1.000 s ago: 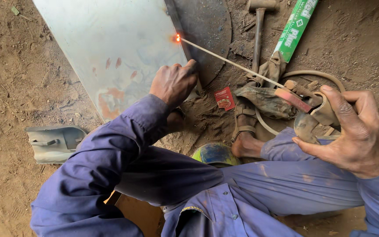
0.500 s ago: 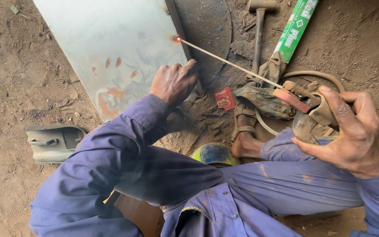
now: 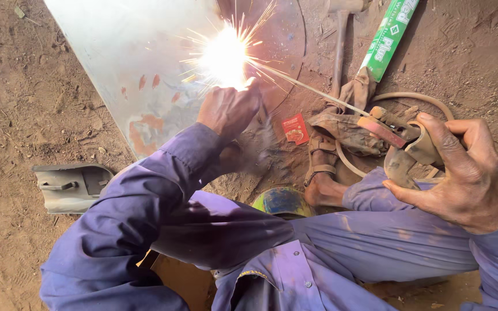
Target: The person sits on the ground holding a stick welding electrode holder and welds the seam of a metal box, producing sparks. They set the holder down, tap and press the welded panel by hand, strike it with a hammer, then pick the holder back up and weld another spot on the box.
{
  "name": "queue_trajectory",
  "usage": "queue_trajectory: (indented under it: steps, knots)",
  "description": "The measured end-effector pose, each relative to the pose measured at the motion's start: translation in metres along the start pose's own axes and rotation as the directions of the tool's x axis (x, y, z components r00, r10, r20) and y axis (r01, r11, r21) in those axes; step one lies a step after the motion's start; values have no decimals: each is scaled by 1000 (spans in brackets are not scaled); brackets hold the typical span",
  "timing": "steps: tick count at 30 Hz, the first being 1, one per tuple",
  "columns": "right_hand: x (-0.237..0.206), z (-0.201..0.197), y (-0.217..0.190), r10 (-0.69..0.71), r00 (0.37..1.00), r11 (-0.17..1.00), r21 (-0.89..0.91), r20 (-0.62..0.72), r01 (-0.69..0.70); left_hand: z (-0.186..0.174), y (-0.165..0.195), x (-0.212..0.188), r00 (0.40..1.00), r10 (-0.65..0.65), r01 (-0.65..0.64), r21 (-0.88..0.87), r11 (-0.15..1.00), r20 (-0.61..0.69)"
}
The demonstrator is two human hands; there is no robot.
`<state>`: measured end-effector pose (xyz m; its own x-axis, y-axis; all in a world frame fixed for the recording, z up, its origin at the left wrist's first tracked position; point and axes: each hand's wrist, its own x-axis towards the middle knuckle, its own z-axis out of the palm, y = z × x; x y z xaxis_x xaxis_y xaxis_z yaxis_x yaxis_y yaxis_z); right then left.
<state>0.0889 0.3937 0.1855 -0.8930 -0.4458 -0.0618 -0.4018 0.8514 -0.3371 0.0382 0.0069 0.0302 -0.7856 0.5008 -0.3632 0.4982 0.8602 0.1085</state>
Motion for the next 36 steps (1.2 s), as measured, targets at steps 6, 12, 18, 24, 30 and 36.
queue_trajectory:
  steps: [6,12,18,24,30,36]
  knots:
    - [-6,7,12,-32,999,998,50,25,30,6,-3,2,996,-80,83,-105,991,39]
    - [3,3,37,-89,996,836,542,-7,79,-20,6,-2,986,39,-43,-27,999,-160]
    - [-3,37,82,283,949,843,508,-138,-178,-34,10,1,995,23,-21,28,999,-99]
    - [-76,75,147,640,768,404,860,-23,-311,-31,10,-2,983,26,-26,1,1000,-184]
    - [-108,95,174,817,570,76,964,86,-255,-33,11,1,986,-2,-11,-80,997,-166]
    - [-149,112,210,895,393,-163,975,210,-151,-31,9,-1,995,18,-19,-5,1000,-98]
